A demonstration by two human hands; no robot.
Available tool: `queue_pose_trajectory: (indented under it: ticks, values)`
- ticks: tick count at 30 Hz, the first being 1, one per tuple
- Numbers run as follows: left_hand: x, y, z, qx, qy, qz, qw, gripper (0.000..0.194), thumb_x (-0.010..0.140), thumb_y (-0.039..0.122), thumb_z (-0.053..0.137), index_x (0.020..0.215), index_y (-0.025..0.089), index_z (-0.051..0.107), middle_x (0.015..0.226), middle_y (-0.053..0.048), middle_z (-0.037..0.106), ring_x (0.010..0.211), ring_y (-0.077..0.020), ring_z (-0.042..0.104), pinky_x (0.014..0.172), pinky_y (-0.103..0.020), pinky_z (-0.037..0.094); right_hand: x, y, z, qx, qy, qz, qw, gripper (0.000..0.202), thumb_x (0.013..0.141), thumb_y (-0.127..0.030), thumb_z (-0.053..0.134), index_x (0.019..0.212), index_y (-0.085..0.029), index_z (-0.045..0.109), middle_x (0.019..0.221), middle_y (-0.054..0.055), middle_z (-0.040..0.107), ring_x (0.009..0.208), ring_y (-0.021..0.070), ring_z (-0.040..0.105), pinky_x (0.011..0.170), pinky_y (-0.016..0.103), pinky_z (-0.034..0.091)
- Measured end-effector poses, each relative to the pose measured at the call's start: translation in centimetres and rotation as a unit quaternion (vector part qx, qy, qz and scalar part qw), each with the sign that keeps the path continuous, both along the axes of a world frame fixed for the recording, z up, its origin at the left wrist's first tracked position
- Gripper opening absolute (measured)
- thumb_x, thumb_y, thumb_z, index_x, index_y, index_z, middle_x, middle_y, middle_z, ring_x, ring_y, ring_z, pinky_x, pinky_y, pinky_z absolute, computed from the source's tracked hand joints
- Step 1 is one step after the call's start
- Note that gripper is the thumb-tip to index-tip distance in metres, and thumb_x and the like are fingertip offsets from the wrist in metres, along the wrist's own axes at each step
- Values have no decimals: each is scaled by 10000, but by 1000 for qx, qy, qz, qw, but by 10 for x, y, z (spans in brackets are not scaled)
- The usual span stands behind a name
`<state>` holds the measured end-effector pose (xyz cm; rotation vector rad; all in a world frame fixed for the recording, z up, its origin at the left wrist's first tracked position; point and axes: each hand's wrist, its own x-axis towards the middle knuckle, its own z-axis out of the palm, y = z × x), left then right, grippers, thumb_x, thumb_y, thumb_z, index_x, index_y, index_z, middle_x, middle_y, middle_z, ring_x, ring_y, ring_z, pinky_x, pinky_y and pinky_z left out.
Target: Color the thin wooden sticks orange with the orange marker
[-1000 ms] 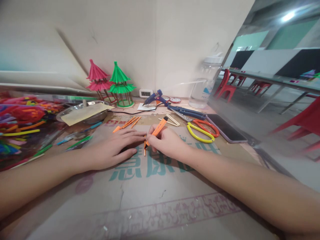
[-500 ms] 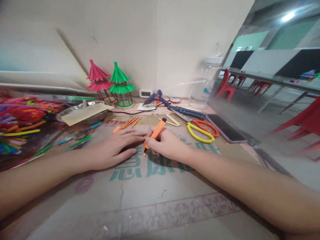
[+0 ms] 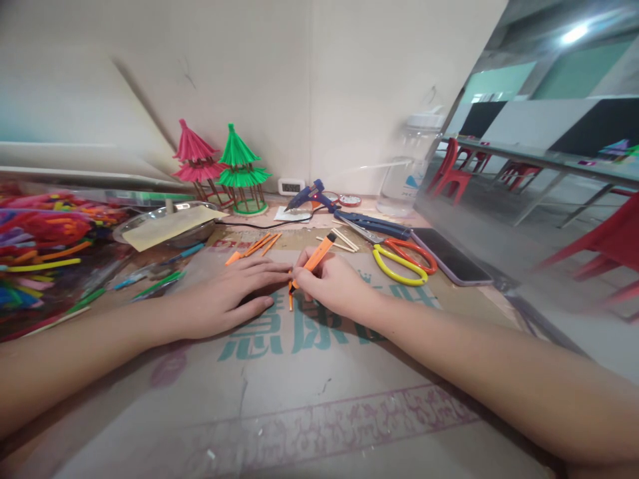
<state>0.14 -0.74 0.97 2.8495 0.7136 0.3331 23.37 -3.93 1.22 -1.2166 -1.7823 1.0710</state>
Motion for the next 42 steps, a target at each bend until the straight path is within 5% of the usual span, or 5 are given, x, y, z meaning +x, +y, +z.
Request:
queue_pose_trajectory:
  ticks: [42]
  values:
    - [0, 1, 1, 0, -7, -8, 1000, 407, 1028, 302, 445, 1417, 237, 547, 1502, -82, 532, 1382, -275, 466, 1178, -502, 357, -1, -4, 3, -31, 8, 12, 999, 94, 830, -227, 543, 759, -220, 482, 517, -72, 521, 458, 90, 451, 457, 212, 326]
